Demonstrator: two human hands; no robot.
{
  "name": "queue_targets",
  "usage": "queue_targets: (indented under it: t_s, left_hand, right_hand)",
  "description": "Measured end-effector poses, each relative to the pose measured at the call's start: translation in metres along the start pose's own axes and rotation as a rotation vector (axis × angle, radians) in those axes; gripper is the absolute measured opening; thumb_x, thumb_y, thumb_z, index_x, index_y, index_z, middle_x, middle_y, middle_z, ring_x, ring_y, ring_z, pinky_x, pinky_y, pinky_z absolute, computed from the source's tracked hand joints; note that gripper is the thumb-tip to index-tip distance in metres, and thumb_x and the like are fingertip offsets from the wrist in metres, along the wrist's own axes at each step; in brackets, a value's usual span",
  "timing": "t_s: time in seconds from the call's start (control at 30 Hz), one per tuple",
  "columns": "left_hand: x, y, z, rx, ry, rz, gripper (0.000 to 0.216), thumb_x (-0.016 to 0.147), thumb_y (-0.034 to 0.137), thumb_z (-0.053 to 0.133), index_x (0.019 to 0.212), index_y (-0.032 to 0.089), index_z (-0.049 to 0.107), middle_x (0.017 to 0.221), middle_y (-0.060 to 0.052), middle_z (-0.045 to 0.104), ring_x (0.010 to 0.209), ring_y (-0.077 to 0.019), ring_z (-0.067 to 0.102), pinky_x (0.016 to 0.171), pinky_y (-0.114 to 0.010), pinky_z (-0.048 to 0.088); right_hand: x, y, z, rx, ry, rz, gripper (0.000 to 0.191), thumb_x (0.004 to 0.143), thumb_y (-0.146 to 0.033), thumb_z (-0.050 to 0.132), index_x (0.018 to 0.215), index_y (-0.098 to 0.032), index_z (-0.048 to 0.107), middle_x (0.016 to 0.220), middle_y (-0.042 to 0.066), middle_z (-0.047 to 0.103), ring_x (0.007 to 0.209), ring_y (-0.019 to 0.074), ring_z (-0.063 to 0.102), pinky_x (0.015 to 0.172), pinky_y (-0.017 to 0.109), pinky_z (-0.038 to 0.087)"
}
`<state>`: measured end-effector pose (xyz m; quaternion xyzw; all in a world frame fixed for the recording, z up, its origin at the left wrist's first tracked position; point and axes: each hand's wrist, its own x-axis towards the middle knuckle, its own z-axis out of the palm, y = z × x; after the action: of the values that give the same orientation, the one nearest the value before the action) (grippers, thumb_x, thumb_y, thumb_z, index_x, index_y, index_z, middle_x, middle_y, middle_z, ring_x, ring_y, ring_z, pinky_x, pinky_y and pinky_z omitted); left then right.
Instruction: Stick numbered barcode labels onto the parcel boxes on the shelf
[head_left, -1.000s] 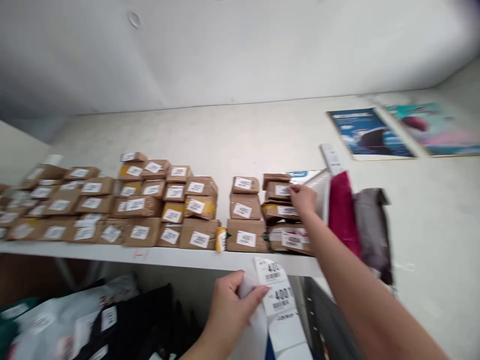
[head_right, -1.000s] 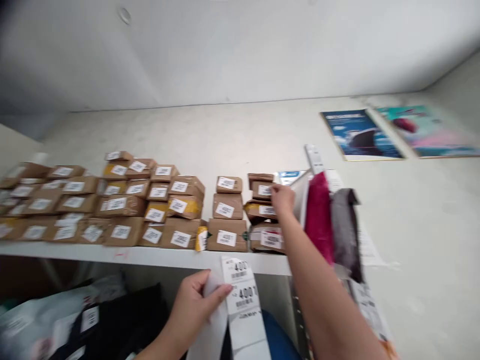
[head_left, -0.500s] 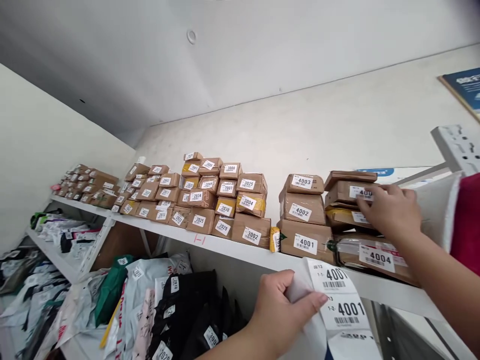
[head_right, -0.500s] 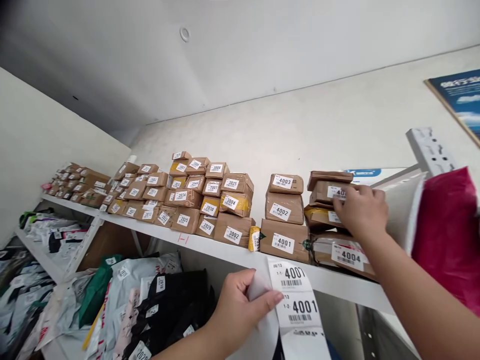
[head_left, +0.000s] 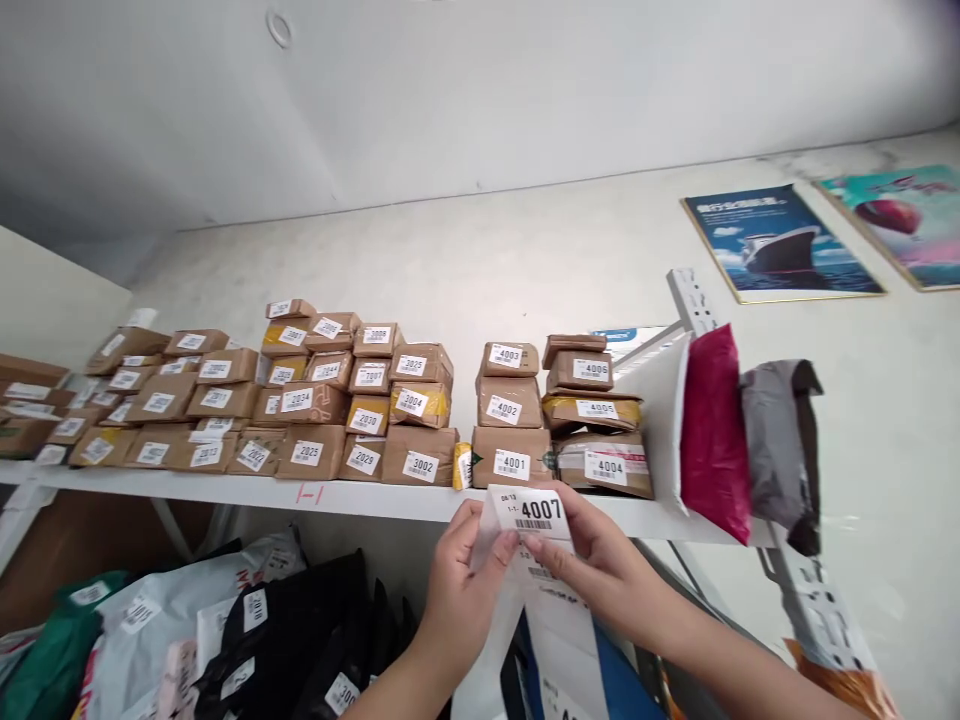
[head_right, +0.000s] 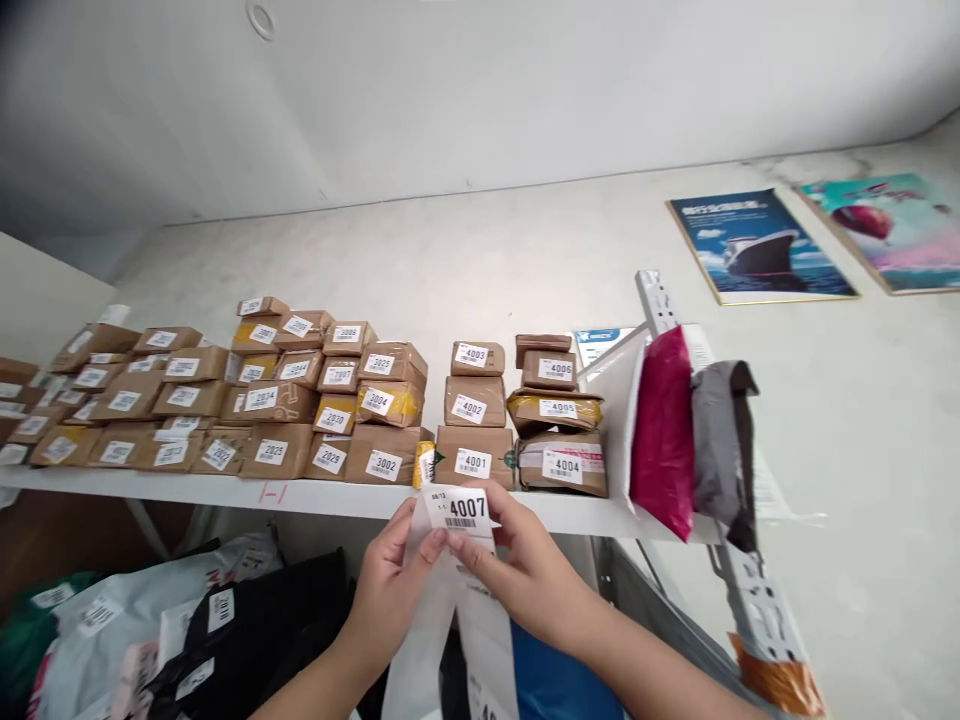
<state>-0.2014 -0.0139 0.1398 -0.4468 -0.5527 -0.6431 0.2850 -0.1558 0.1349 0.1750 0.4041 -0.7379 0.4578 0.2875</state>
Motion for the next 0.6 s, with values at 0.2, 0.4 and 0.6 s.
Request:
queue_targets:
  t_s: [0.2,0.4,0.6]
  left_hand:
    - [0.005,-0.006,0.007,-0.241,-0.019,-0.188,0.041,0.078,0.047,0.062,0.107,0.018,0.061,0.098,-0.008,0.063,0.089,-0.0201,0.060,0.075,-0.028,0.049]
    - [0.006,-0.009,0.024,-0.193,0.109,-0.288,0.042,0.070,0.055,0.066,0.064,0.016,0.050,0.057,0.005,0.048,0.057,-0.0087,0.048,0.052,-0.018,0.040]
    - [0.011,-0.006,0.033,-0.180,0.183,-0.325,0.046,0.062,0.059,0.070,0.070,0.016,0.057,0.055,0.005,0.054,0.052,-0.0081,0.046,0.048,-0.018,0.040]
  right_hand:
    - [-0.001,0.011,-0.006,0.062,0.163,0.041,0.027,0.077,-0.045,0.063,0.087,-0.021,0.057,0.067,-0.003,0.050,0.063,0.0117,0.047,0.058,0.026,0.042]
    - [-0.001,0.016,-0.008,-0.062,0.303,-0.018,0.021,0.078,-0.041,0.063,0.085,-0.021,0.060,0.073,-0.001,0.054,0.069,0.0132,0.051,0.057,0.025,0.042]
    - [0.004,0.007,-0.010,-0.182,0.398,-0.093,0.017,0.078,-0.038,0.062,0.076,-0.021,0.063,0.078,0.003,0.063,0.074,0.0168,0.058,0.061,0.029,0.048]
